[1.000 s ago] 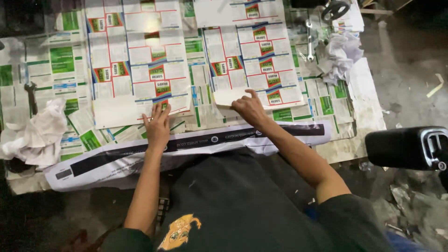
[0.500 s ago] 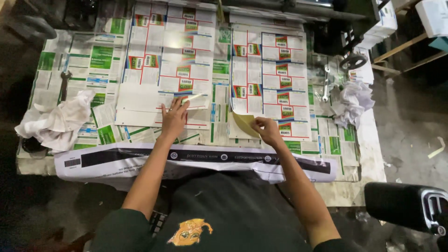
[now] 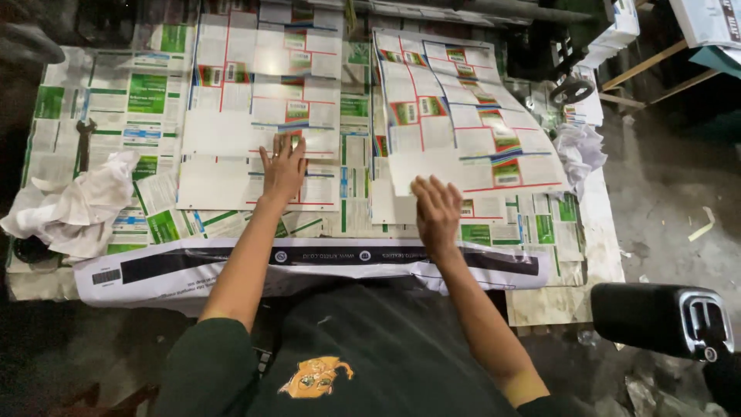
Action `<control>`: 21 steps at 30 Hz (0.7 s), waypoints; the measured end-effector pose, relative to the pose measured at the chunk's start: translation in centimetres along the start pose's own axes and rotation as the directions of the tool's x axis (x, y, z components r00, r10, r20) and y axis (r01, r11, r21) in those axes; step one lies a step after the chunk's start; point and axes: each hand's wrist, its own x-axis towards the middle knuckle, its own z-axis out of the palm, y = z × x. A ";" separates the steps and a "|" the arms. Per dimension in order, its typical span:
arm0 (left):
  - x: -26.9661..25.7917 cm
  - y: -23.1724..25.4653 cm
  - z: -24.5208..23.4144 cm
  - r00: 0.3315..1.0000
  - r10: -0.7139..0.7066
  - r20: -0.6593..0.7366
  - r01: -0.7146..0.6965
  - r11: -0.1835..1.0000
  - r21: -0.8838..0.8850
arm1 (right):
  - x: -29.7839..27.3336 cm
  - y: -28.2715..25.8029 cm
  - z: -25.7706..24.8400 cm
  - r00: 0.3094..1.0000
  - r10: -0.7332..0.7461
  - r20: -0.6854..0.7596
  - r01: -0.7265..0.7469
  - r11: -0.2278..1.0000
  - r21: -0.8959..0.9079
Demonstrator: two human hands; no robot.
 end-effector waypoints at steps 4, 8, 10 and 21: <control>-0.6 0.8 -0.3 0.995 0.007 -0.096 -0.009 1.000 -0.024 | -6.3 -0.4 4.1 0.967 0.049 0.250 -0.054 0.998 0.013; -3.9 3.7 -4.6 0.996 -0.046 0.076 0.056 0.990 -0.131 | -7.1 0.0 2.7 0.906 0.087 0.414 -0.137 0.986 0.093; -6.0 4.7 -6.5 0.985 -0.056 0.163 0.084 0.982 -0.168 | -7.3 0.6 1.7 0.897 0.164 0.411 -0.213 0.974 0.075; -8.3 1.4 -5.0 0.972 0.234 -0.011 -0.234 0.972 -0.005 | -4.8 4.2 6.4 0.784 0.222 0.580 -0.193 0.975 -0.113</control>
